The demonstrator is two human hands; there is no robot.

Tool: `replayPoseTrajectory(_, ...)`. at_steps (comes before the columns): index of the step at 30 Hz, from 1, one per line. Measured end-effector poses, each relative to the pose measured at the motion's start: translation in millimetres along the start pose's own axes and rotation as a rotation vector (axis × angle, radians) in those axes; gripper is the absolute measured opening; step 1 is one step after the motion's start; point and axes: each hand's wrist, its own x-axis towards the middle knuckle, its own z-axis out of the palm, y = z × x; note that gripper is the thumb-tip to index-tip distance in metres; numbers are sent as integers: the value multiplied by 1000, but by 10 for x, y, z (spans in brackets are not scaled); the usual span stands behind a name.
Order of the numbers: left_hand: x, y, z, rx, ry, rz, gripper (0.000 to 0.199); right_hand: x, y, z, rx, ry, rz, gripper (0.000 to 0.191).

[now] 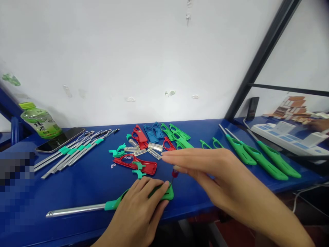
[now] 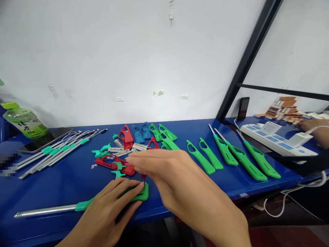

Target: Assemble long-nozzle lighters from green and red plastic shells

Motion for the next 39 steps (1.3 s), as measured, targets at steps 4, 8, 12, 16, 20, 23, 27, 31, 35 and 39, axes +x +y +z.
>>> replayPoseTrajectory(4, -12, -6, 12, -6, -17, -6, 33, 25, 35, 59, -170, 62, 64, 15)
replayPoseTrajectory(8, -15, -9, 16, -5, -27, -9, 33, 107, 73, 190, -364, 132, 69, 30)
replayPoseTrajectory(12, -8, -6, 9, -5, -30, -14, 32, 86, -14, 156, -233, 5, 92, 26)
replayPoseTrajectory(16, -12, -17, 8, -12, -46, -14, 32, 62, -75, 126, -248, 69, 146, 15)
replayPoseTrajectory(20, -29, -26, 17, -2, -42, -8, 33, 116, -27, 222, -322, 188, 133, 45)
replayPoseTrajectory(23, -20, -20, 14, -5, -54, -34, 32, 151, 11, 287, -310, 203, 120, 53)
replayPoseTrajectory(27, -7, -18, 9, 22, -39, -75, 25, 145, -7, 324, -257, 193, 133, 67)
replayPoseTrajectory(31, -30, -40, 21, 57, 43, -90, 16, 132, -58, 367, -227, 219, 106, 74)
replayPoseTrajectory(35, -43, -64, 34, -7, 92, -175, 20, 144, -96, 396, -218, 245, 84, 76)
replayPoseTrajectory(39, -34, -84, 53, -53, 136, -163, 22, 146, -109, 348, -289, 226, 79, 76)
